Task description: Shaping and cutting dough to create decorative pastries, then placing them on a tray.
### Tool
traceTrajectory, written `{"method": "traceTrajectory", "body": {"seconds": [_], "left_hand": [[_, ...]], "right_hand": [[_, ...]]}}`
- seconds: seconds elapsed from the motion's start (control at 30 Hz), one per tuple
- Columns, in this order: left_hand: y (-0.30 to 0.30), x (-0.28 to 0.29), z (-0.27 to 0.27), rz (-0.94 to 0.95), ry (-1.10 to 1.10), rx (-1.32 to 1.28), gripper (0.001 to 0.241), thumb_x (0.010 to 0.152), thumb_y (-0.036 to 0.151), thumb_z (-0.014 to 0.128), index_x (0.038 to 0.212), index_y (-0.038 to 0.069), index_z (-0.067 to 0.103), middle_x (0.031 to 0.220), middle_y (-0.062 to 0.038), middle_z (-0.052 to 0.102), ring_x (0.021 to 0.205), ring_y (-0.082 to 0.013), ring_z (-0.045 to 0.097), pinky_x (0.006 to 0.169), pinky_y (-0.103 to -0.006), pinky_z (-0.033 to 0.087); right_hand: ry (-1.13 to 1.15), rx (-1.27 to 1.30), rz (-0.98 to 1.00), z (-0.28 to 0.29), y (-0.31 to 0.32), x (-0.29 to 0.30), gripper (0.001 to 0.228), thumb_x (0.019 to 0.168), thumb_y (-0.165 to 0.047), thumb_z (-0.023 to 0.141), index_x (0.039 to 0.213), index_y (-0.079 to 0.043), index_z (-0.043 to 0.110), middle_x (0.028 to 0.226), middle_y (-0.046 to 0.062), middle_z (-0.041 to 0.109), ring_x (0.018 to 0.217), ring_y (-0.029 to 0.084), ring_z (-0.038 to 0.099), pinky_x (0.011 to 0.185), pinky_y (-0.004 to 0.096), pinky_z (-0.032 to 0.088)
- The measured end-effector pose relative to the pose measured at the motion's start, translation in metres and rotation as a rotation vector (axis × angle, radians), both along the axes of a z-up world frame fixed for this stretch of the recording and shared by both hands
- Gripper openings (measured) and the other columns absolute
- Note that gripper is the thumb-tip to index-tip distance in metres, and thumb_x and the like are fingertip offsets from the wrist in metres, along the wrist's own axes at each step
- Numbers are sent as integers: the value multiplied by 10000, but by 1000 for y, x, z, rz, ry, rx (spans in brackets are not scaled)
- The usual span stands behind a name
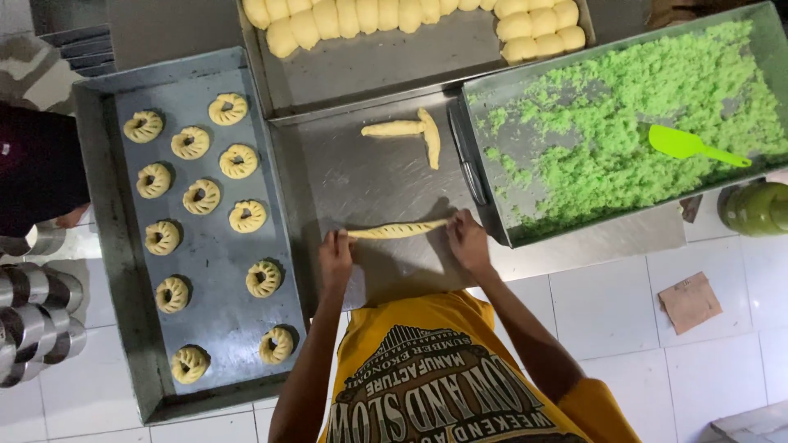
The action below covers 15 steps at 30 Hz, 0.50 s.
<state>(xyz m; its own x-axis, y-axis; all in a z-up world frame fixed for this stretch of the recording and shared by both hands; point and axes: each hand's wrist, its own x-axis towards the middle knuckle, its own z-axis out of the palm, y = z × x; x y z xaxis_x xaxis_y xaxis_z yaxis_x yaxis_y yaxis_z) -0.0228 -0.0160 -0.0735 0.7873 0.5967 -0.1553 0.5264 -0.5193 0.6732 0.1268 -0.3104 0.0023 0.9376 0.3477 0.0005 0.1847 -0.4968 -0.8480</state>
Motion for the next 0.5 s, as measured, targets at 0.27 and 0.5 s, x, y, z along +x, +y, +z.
{"method": "traceTrajectory", "body": {"seconds": [0.27, 0.5], "left_hand": [[-24, 33, -41, 520, -713, -1625, 237, 1016, 342, 557, 1086, 123, 614, 1064, -134, 730, 971, -299, 730, 813, -488, 611], [-37, 17, -10, 415, -532, -1440, 143, 1050, 190, 596, 1061, 53, 636, 890, -111, 658, 790, -233, 661, 748, -419, 588]], "right_hand": [[897, 948, -376, -31, 57, 14, 143, 1078, -238, 453, 1088, -117, 528, 969, 127, 684, 837, 233, 708, 777, 413, 654], [1022, 515, -94, -15, 40, 12, 141, 1068, -233, 547, 1126, -107, 571, 924, 103, 691, 716, 180, 686, 645, 348, 602]]}}
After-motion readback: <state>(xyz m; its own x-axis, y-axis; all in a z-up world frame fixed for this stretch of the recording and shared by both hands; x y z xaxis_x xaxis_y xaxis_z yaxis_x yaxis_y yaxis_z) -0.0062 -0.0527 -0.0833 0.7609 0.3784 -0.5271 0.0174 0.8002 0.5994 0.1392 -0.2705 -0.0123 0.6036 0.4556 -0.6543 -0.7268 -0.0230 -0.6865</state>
